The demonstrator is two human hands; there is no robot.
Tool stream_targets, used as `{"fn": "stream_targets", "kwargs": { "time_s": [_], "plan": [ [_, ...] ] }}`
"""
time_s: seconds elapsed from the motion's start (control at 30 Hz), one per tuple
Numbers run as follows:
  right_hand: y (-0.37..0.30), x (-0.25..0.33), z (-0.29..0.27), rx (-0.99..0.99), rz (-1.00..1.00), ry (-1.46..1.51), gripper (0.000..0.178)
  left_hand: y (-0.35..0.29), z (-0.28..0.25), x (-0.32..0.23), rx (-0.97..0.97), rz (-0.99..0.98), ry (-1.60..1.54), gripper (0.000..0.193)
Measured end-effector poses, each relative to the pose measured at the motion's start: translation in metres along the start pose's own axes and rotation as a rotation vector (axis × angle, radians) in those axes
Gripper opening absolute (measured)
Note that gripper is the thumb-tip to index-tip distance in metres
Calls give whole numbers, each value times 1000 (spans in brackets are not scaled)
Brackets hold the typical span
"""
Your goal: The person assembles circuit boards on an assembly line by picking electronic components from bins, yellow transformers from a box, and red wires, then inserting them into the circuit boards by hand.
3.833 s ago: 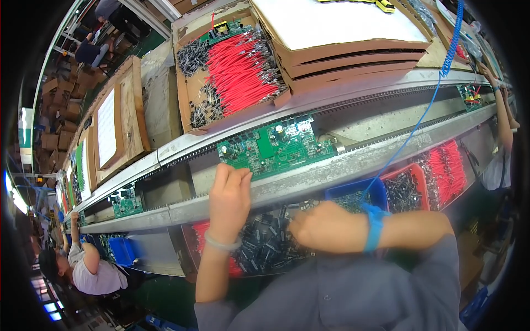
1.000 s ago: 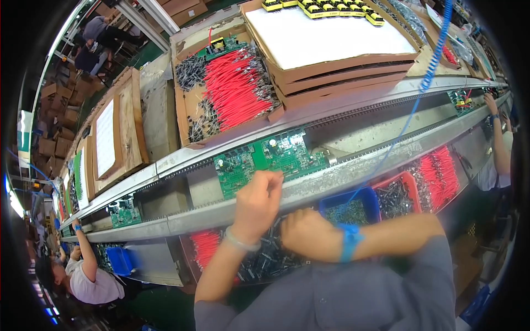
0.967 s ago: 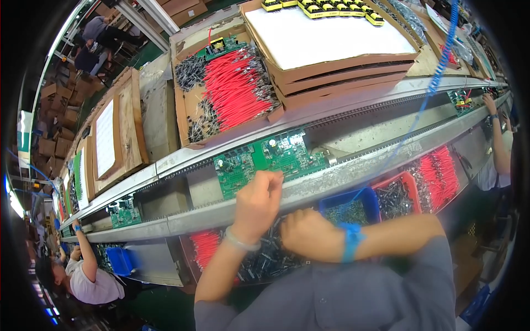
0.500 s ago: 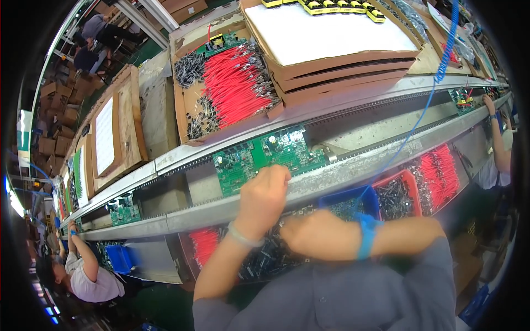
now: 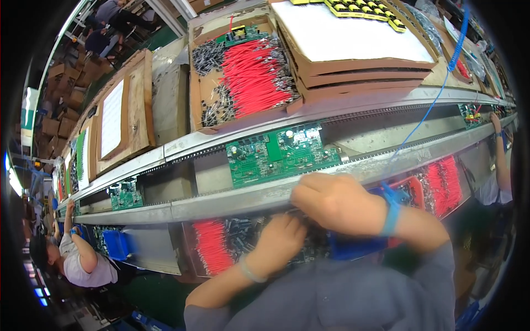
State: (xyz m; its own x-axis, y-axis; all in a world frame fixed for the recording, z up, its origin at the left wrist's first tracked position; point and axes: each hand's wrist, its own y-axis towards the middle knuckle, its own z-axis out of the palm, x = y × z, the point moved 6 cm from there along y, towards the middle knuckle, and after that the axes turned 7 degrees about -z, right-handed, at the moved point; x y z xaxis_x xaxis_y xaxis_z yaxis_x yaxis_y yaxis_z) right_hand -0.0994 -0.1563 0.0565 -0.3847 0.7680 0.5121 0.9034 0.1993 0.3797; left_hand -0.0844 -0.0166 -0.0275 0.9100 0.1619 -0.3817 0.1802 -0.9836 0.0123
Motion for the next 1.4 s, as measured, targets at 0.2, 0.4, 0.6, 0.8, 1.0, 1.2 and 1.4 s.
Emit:
{"fn": "stream_targets", "kwargs": {
  "time_s": [0.2,0.4,0.6,0.8,1.0,1.2,1.4],
  "plan": [
    [46,-20,37,-56,-102,-109,13,0,1,6,17,-120,-109,34],
    [64,-36,63,-108,-143,-155,13,-1,-15,3,-130,-98,-427,38],
    [69,-38,64,-42,-135,-213,11,0,-15,3,-168,-17,-521,41],
    [70,-38,66,-21,-141,-210,12,-3,-23,4,-217,-110,-672,36],
    [71,-31,63,24,-138,-260,9,-11,-34,14,-223,-72,-613,24],
    [75,-29,63,23,-152,-271,9,-20,-58,26,-264,-195,-598,24],
    [76,-31,64,45,-153,-259,9,-36,-84,58,-396,-334,-616,20]
  ]
}}
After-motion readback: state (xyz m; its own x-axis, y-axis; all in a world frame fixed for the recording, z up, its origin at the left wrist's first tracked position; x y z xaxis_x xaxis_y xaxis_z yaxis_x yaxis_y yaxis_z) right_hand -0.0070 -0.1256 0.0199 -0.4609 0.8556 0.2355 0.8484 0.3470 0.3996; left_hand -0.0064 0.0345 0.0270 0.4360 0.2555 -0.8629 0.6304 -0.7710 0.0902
